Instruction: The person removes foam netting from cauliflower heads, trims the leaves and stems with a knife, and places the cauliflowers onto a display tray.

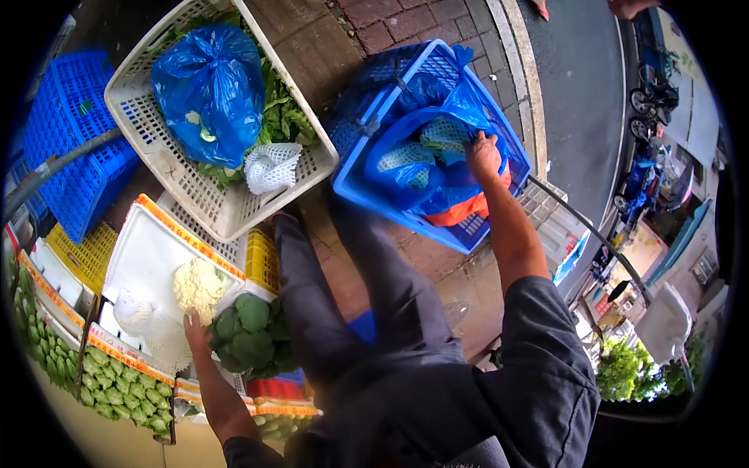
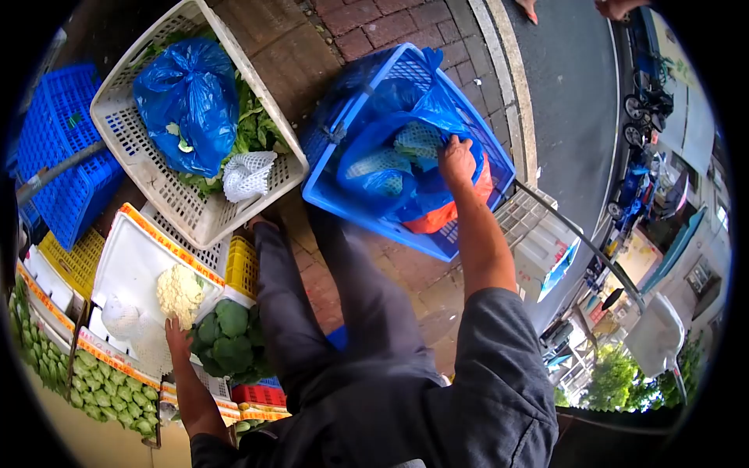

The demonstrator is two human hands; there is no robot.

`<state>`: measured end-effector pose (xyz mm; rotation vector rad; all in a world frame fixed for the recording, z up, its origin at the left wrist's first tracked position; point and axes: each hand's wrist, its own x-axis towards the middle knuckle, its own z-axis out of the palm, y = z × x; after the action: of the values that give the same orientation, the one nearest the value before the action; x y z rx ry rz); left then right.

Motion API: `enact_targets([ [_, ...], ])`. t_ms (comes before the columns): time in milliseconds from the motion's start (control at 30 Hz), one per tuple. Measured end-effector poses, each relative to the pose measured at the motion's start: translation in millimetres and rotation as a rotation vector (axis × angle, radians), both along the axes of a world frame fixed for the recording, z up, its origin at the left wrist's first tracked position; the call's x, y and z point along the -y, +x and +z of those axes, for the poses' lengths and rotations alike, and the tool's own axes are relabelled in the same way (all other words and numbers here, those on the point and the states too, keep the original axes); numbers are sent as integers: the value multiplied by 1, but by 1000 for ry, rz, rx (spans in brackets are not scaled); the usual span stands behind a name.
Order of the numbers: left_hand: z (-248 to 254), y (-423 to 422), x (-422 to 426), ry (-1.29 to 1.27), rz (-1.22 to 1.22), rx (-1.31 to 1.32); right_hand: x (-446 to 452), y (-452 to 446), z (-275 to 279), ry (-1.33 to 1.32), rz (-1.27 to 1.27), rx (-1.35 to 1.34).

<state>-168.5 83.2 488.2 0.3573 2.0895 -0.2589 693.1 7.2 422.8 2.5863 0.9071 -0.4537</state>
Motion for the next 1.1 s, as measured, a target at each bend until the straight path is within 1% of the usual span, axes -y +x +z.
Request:
enact_targets([
  [33, 7, 5, -4, 2, -56, 16, 5, 4, -3, 8, 1, -6],
  [133, -17, -6, 26, 406, 11, -239, -2, 10, 5, -25, 13, -30],
  [167, -20, -4, 32, 398, -56, -251, -4, 9, 8, -51, 18, -44],
  [233, -19, 8, 42, 381, -190, -272, 1, 12, -1, 15, 114, -11],
  [267, 5, 57, 28, 351, -102, -168, 4, 15, -5, 32, 136, -7],
  [367, 9, 100, 29, 371, -114, -7, 18, 14, -14, 120, 156, -17],
  [400, 15, 129, 28, 474, -16, 70, 21, 11, -14, 157, 158, -25],
  [467, 18, 167, 23, 490, -27, 138, 26, 7, -6, 267, 188, -59],
  [500, 16, 183, 21, 498, -34, 175, 27, 3, -4, 264, 169, -71],
  [533, 14, 200, 18, 497, 32, 221, 29, -2, -5, 258, 149, -83],
  [567, 13, 215, 17, 457, 11, 250, 30, -6, -7, 253, 127, -96],
  [633, 23, 245, 8, 374, -36, 302, 12, -12, 6, 221, 87, -57],
  [667, 16, 245, 14, 427, -18, 360, 4, -11, 7, 206, 61, -31],
  [700, 17, 246, 11, 417, -35, 369, -1, -9, 4, 186, 36, -8],
  [767, 24, 247, 8, 370, -72, 385, 10, 11, -11, 43, 128, -29],
  [833, 24, 247, 10, 349, -63, 355, 12, 23, -16, 16, 156, -22],
  [933, 29, 250, 15, 283, -32, 319, 13, 23, -12, 63, 208, -17],
  [967, 30, 254, 13, 269, -12, 317, 13, 15, -12, 76, 185, -30],
  [1033, 30, 265, 8, 241, 2, 327, 17, -1, -18, 190, 163, -73],
  [1067, 30, 271, 6, 221, -4, 336, 16, -12, -20, 225, 98, -90],
  [1100, 28, 277, 4, 205, -12, 346, 14, -24, -17, 294, -7, -163],
])
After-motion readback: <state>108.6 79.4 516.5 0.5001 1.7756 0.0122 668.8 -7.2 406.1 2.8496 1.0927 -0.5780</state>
